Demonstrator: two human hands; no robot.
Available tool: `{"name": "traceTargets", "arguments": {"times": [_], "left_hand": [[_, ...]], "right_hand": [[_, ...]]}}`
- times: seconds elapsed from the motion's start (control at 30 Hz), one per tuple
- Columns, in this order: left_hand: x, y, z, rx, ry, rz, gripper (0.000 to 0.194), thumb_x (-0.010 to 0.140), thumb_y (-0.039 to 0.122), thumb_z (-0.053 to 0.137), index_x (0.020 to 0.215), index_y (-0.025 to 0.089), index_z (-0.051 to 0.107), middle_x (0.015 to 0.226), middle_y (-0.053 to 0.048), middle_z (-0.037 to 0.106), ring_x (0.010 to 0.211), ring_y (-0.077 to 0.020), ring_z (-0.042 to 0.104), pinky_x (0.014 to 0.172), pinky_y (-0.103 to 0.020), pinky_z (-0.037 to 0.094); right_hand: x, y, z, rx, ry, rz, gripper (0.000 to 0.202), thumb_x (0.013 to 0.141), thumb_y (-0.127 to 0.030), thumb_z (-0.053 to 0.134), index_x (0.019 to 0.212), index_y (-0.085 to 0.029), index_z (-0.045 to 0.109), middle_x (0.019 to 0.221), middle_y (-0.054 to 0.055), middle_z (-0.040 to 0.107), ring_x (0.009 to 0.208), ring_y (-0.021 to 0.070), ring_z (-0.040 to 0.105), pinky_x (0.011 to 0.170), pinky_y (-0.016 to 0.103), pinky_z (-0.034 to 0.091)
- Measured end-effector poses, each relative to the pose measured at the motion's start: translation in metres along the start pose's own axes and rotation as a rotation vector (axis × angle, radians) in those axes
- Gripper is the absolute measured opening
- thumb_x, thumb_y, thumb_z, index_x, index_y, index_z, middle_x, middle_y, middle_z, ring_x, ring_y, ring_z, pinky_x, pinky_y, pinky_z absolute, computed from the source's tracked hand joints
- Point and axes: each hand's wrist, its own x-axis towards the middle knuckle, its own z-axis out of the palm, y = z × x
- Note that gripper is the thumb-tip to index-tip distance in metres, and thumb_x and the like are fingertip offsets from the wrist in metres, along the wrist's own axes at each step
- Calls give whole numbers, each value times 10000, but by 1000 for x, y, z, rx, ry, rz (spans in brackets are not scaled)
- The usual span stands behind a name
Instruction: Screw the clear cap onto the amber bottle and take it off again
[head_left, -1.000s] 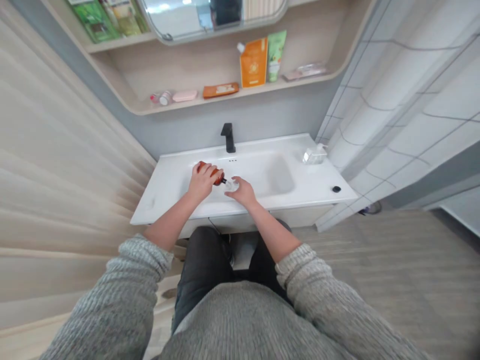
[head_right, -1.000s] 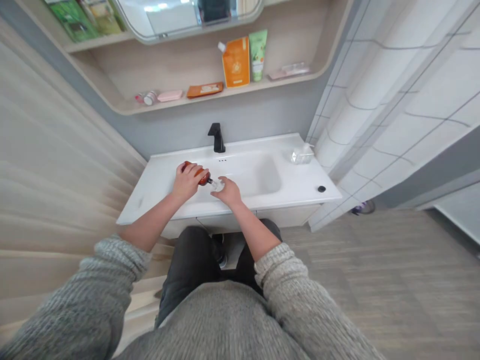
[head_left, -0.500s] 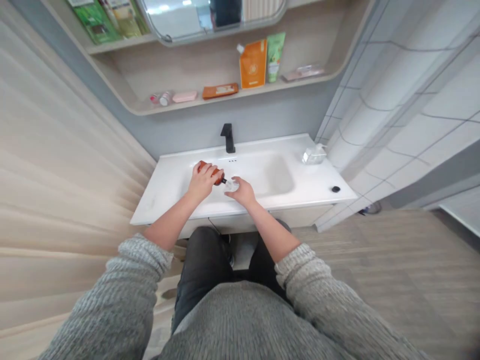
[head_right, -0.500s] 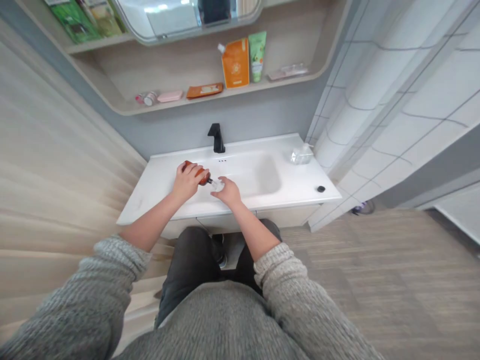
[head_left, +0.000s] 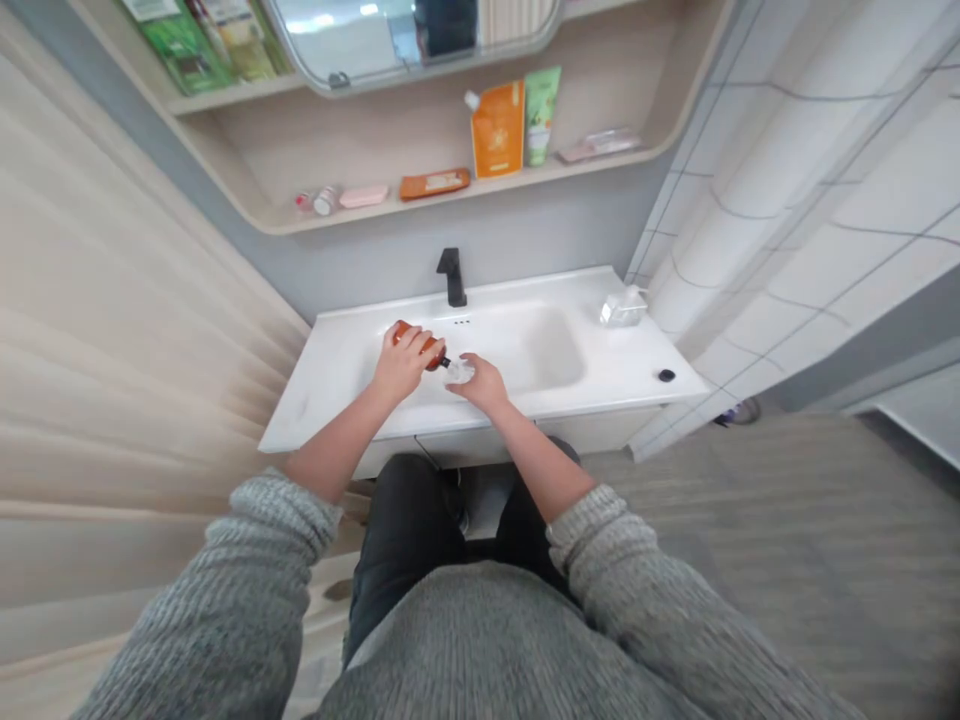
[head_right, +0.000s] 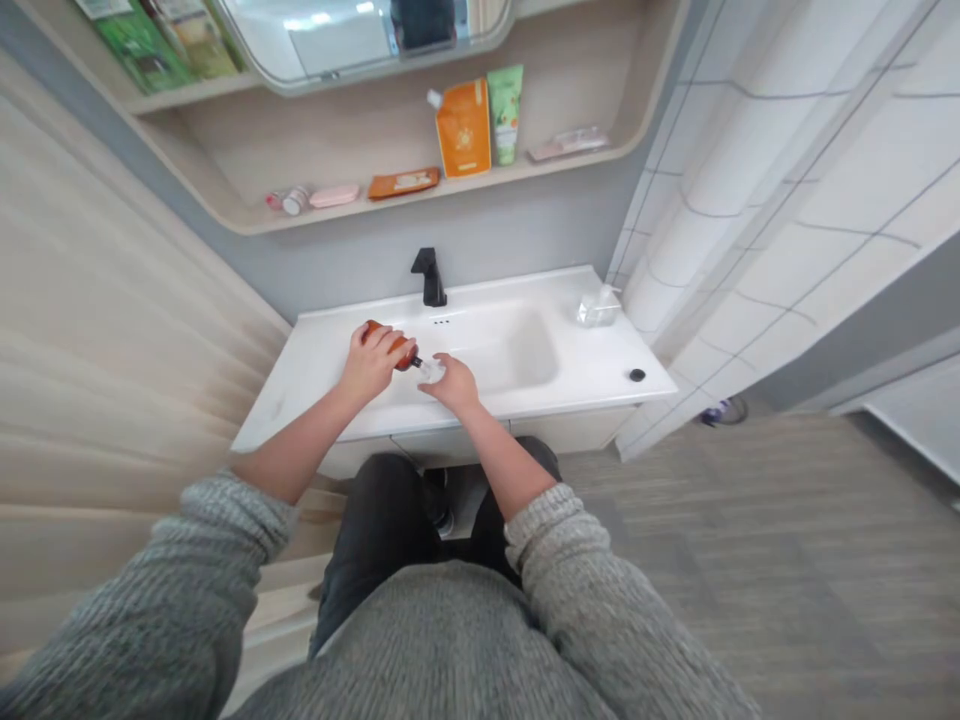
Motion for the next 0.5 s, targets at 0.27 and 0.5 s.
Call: {"name": "traceTargets", "arguments": {"times": [0.27, 0.5], "left_hand": [[3, 0, 0, 1, 13, 19, 559, 1027, 136, 490, 1540, 302, 638, 1532, -162, 659, 1513, -364, 500, 1305, -706, 236], [6, 2, -9, -1, 14, 48, 541, 1027, 130, 492, 1517, 292, 654, 1515, -166, 667, 1511, -361, 507, 1302, -703, 263]], "right_hand": [[1, 3, 3, 3, 5, -8, 791, 676, -439, 996, 1378, -242, 690, 1235, 93, 790, 1141, 318, 762, 1070, 461, 590], [1, 2, 2, 10, 10, -1, 774, 672, -440, 1000, 1359, -257, 695, 1236, 85, 791, 1139, 315, 763, 1064, 459, 595]]}}
